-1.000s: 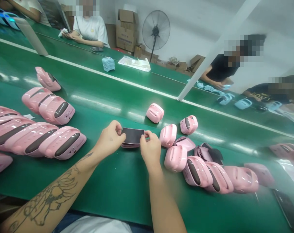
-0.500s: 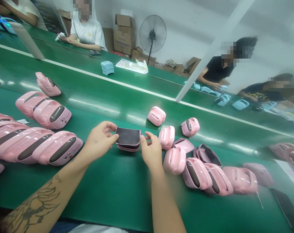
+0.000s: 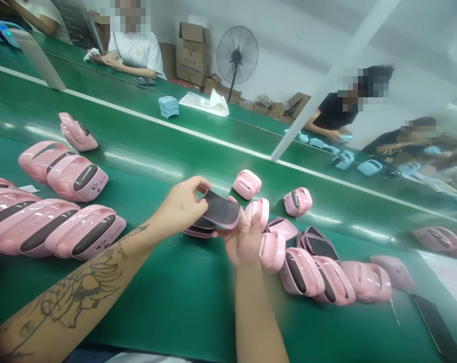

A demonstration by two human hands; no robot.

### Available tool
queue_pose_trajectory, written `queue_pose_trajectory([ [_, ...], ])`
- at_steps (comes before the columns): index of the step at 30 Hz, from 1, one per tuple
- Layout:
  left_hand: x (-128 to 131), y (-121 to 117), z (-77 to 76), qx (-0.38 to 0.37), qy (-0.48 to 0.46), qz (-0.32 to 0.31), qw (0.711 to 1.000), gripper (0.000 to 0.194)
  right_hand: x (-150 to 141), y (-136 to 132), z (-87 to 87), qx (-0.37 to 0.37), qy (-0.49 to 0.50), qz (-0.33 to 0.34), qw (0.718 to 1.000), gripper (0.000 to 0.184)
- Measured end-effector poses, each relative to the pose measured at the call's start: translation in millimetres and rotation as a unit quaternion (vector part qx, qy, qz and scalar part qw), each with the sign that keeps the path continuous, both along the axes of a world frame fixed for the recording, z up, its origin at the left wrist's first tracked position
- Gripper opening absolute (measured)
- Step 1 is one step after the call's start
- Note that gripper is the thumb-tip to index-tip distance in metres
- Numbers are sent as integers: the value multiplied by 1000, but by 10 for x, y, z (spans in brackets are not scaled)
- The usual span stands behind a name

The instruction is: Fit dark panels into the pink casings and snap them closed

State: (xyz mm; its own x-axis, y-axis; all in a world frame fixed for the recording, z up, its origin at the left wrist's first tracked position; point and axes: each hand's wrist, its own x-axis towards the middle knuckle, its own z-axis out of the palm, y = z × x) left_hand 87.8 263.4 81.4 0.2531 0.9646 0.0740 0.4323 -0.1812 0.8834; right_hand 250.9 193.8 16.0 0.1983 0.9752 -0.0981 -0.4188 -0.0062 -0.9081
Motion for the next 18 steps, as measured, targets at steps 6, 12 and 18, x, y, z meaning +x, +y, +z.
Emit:
queue_pose_trajectory([
  [6,0,7,-58,54,59,-29,996,33,5,-13,-92,-6,-15,-23,1000,43],
  [12,45,-2,-137,89,91,-23,992,36,19,-28,-44,-32,17,-9,999,43],
  [18,199,-27,-109,147,140,-67,977,42,18,-34,31,-53,-17,-88,995,50],
])
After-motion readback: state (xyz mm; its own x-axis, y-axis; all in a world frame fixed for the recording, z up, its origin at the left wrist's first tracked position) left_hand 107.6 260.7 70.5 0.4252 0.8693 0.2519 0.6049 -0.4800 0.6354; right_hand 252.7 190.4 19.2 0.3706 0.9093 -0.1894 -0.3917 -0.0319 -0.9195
